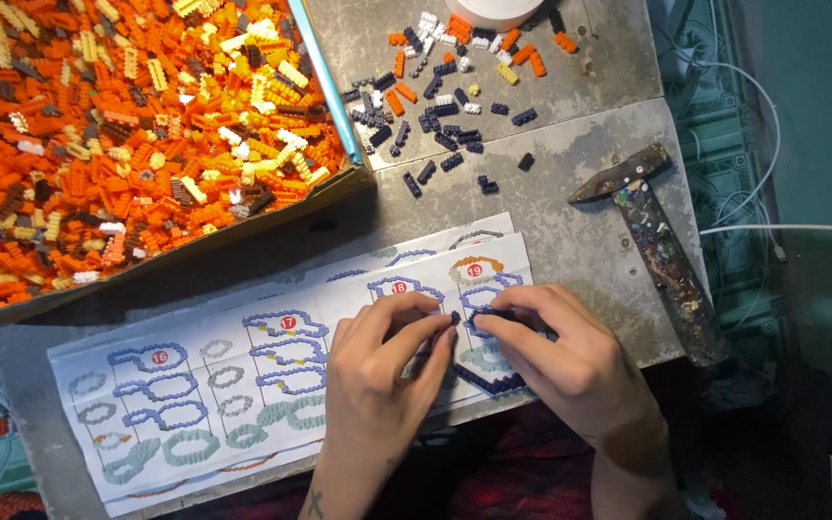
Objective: Assembling a small figure using miniature interlocking building blocks while following a printed instruction sheet.
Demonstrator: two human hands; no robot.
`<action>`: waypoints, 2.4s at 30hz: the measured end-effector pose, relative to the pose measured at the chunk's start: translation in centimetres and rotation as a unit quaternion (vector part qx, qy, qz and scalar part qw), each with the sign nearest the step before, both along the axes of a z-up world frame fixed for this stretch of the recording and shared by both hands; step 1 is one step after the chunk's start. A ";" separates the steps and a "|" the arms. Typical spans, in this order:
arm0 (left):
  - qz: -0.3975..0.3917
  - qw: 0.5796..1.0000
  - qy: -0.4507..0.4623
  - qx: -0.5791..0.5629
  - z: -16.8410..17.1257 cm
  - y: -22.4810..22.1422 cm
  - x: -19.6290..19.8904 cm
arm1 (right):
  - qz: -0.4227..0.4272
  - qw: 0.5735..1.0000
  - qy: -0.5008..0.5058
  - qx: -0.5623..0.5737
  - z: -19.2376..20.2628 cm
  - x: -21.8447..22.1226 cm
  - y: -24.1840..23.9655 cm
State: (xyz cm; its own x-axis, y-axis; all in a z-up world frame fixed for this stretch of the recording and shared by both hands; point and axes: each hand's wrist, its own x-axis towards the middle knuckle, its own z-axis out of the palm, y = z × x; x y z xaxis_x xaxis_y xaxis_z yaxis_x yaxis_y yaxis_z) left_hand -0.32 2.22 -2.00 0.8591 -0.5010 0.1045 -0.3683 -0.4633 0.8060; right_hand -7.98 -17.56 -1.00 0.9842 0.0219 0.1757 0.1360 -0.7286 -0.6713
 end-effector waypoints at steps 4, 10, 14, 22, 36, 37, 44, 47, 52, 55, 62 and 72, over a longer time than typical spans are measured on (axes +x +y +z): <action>-0.003 1.000 0.010 0.003 -0.1 0.1 0.0 | 0.003 1.000 -0.001 -0.011 0.6 0.3 -0.1; 0.001 1.000 0.012 0.004 -0.1 0.1 0.0 | 0.014 1.000 0.006 0.001 0.2 0.7 0.2; -0.004 1.000 0.011 0.001 -0.1 0.2 0.0 | 0.023 1.000 -0.005 0.001 0.0 0.7 0.1; -0.010 1.000 0.017 0.001 -0.1 0.3 0.2 | 0.025 1.000 0.010 0.001 -0.3 0.6 0.1; -0.012 1.000 0.018 -0.014 0.2 0.4 0.2 | 0.023 0.999 0.025 -0.035 1.1 1.0 1.0; -0.013 1.000 0.012 -0.018 0.2 0.4 0.1 | 0.021 0.999 0.019 -0.039 1.0 1.1 0.9; -0.025 1.000 0.007 0.017 1.1 0.1 -0.4 | 0.001 1.000 0.009 -0.019 0.6 0.9 0.8; -0.064 0.996 -0.007 0.068 2.4 0.6 0.0 | -0.020 1.000 0.012 0.006 -0.1 0.6 0.6; -0.069 0.983 -0.085 0.145 4.3 -0.3 3.5 | -0.055 0.998 0.018 0.031 -0.4 0.4 0.5; -0.079 0.969 -0.169 0.162 3.8 -2.1 7.1 | -0.069 0.997 0.001 0.031 -0.3 0.3 0.4; -0.051 0.894 -0.314 0.316 -0.7 -5.9 10.0 | -0.060 0.998 -0.010 0.026 0.2 -0.5 0.1; -0.068 0.969 -0.185 0.152 4.9 -2.1 7.0 | -0.046 0.998 -0.031 -0.003 0.6 -0.1 0.4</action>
